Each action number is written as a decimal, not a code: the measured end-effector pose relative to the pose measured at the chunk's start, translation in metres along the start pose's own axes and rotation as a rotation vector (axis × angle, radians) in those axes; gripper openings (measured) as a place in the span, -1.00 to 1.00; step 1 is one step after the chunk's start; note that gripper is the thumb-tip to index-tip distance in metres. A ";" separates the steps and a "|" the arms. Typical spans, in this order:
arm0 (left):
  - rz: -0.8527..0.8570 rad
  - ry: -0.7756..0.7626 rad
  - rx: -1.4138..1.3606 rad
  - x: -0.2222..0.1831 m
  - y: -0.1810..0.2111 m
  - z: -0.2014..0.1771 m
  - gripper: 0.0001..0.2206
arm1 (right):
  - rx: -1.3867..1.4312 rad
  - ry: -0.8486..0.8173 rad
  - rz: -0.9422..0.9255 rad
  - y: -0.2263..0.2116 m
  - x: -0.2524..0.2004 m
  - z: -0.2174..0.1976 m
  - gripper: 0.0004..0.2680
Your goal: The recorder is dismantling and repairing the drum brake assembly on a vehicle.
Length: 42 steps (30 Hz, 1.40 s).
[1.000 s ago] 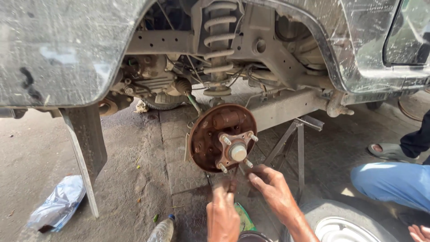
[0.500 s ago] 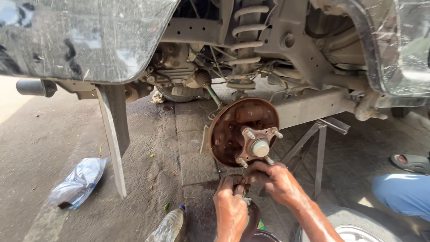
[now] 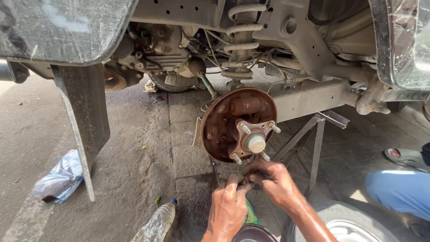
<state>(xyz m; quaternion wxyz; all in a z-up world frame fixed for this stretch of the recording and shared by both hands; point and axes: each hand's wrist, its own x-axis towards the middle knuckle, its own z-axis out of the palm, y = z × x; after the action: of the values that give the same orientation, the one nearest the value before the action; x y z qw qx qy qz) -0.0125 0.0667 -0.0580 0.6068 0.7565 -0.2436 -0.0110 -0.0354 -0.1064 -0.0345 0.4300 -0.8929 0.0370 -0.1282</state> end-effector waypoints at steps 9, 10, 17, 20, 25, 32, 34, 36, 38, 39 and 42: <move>0.034 0.093 -0.002 0.001 0.005 -0.009 -0.89 | 0.641 -0.019 0.402 0.003 -0.007 0.010 -0.61; -0.004 0.065 -0.021 0.000 0.011 -0.012 -0.88 | 0.614 -0.142 0.369 0.002 -0.009 0.010 -0.58; -0.082 -0.070 0.075 0.003 0.019 -0.026 -0.77 | 0.504 -0.359 0.327 -0.030 -0.027 0.021 -0.56; -0.003 -0.213 0.544 0.008 0.047 -0.046 -0.73 | -0.006 -0.349 0.284 0.041 -0.027 0.050 -0.59; 0.069 -0.269 0.537 0.014 0.047 -0.055 -0.73 | 0.052 -0.210 0.156 0.001 -0.043 0.039 -0.62; 0.128 -0.324 0.461 0.014 0.058 -0.060 -0.72 | -0.394 0.124 -0.116 0.017 -0.049 0.032 -0.71; 0.362 -0.271 0.550 0.014 0.036 -0.054 -0.75 | -0.391 0.161 -0.040 0.005 -0.051 0.035 -0.70; 0.595 -0.219 0.629 0.012 0.019 -0.047 -0.76 | -0.391 0.195 0.042 -0.014 -0.051 0.034 -0.69; 0.605 -0.238 0.727 0.011 0.009 -0.043 -0.77 | -0.407 0.024 0.399 -0.042 -0.046 0.030 -0.67; 0.605 -0.237 0.727 0.010 0.016 -0.040 -0.77 | -0.407 0.024 0.398 -0.037 -0.046 0.030 -0.67; 0.492 -0.202 0.730 0.003 0.033 -0.035 -0.86 | -0.391 0.143 0.348 -0.022 -0.051 0.036 -0.68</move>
<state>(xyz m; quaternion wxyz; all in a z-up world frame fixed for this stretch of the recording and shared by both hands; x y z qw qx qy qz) -0.0109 0.0927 -0.0176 0.2578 0.8357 -0.4622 0.1464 -0.0763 -0.0563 -0.0489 0.2614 -0.9278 0.2444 -0.1055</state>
